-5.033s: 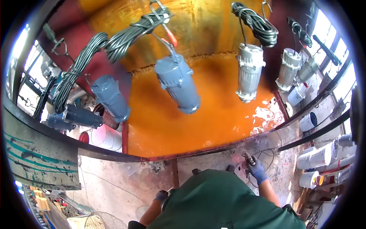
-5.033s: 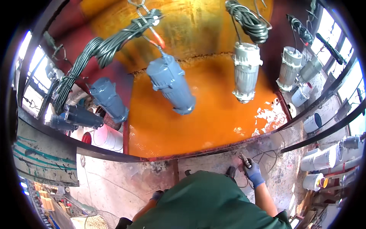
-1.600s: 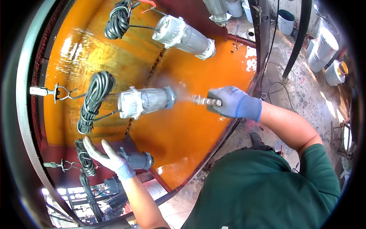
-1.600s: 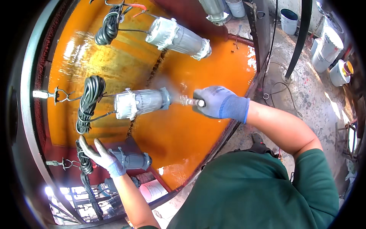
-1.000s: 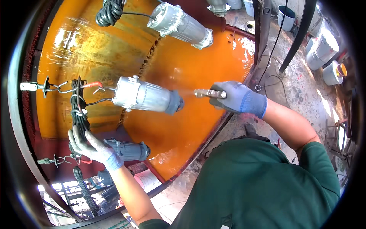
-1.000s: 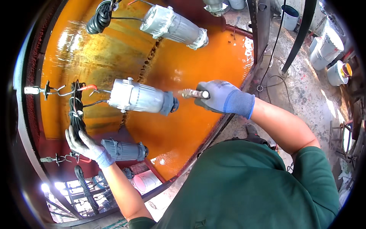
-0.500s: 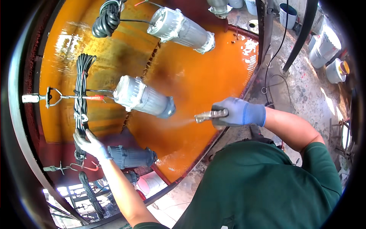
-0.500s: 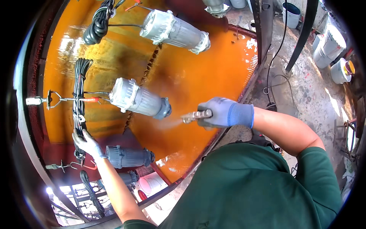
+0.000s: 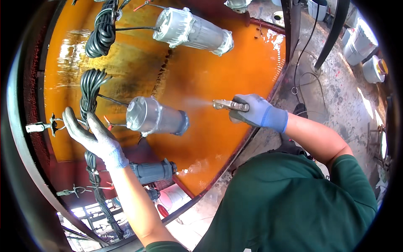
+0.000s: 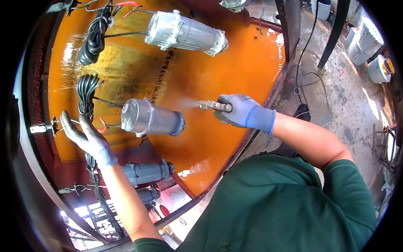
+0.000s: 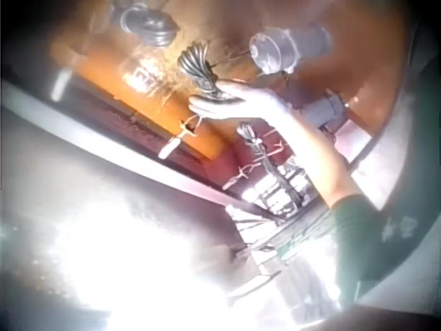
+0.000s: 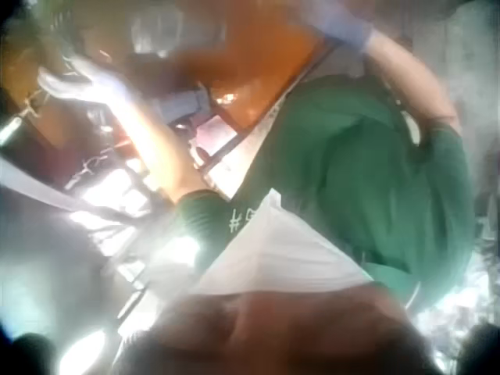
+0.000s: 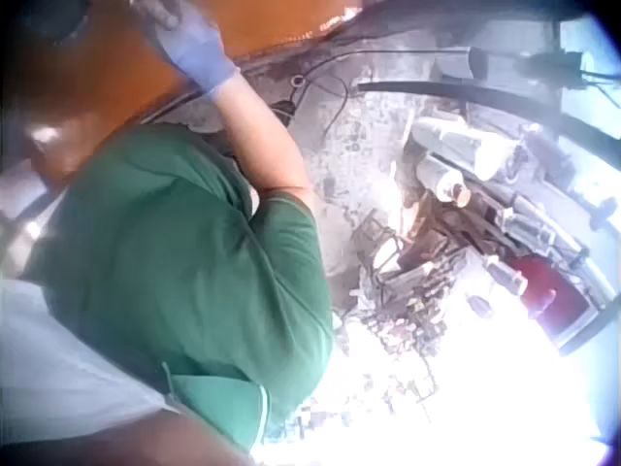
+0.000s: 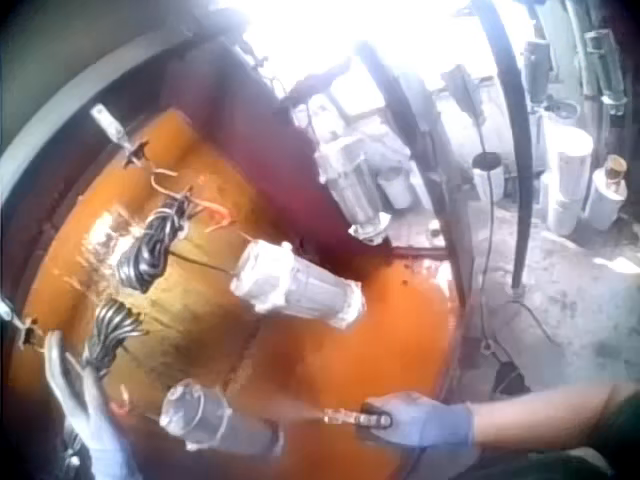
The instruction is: The person spray paints hanging parts using a spray gun while rotating them by hand, then presses buttons on a control panel to advance the overhead conveyor track before spray painting more parts.
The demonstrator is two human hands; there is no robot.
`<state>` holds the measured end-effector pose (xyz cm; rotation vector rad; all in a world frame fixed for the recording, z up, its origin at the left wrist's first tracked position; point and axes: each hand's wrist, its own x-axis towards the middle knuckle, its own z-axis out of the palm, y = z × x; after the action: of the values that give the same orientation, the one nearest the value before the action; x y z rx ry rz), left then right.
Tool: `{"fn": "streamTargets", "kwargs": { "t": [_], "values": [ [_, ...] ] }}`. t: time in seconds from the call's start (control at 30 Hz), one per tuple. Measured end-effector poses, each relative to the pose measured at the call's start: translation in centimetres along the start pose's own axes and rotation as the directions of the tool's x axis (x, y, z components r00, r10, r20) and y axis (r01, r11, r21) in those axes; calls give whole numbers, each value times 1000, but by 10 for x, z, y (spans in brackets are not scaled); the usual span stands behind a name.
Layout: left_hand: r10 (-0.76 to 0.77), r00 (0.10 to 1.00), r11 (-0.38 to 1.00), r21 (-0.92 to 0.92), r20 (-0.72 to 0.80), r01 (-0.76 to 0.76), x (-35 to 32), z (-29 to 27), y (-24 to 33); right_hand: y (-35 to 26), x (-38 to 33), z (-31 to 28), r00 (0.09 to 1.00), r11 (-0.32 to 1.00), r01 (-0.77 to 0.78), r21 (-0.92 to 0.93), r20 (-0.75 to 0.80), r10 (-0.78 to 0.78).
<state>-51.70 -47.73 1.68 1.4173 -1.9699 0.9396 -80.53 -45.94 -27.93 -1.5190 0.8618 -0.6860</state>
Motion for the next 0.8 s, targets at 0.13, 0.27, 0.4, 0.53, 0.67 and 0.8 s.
{"fn": "streamTargets", "kwargs": {
  "t": [0.13, 0.27, 0.4, 0.53, 0.67, 0.8],
  "values": [
    [-84, 996, 960, -264, 28, 89, 9, 6, 14, -10, -3, -5, 969, 999, -44, -5, 242, 44],
    [-91, 987, 969, -219, 131, 118, 1, -7, 19, 0, 2, -4, 950, 993, 11, -116, 310, 26],
    [-64, 998, 989, -134, 18, 66, -19, -29, 17, -2, 8, -8, 988, 997, -64, -51, 134, 71],
    [-118, 992, 990, -88, -36, 114, -44, -58, 12, 6, 5, -1, 934, 993, 97, -63, 350, -69],
    [-227, 970, 973, -73, -91, 221, -60, -74, 1, 10, 17, 3, 992, 997, 35, -74, 126, -25],
    [-302, 949, 953, -61, -86, 298, -69, -78, -12, 8, 19, -12, 983, 998, 63, 0, 175, -62]
  ]
}}
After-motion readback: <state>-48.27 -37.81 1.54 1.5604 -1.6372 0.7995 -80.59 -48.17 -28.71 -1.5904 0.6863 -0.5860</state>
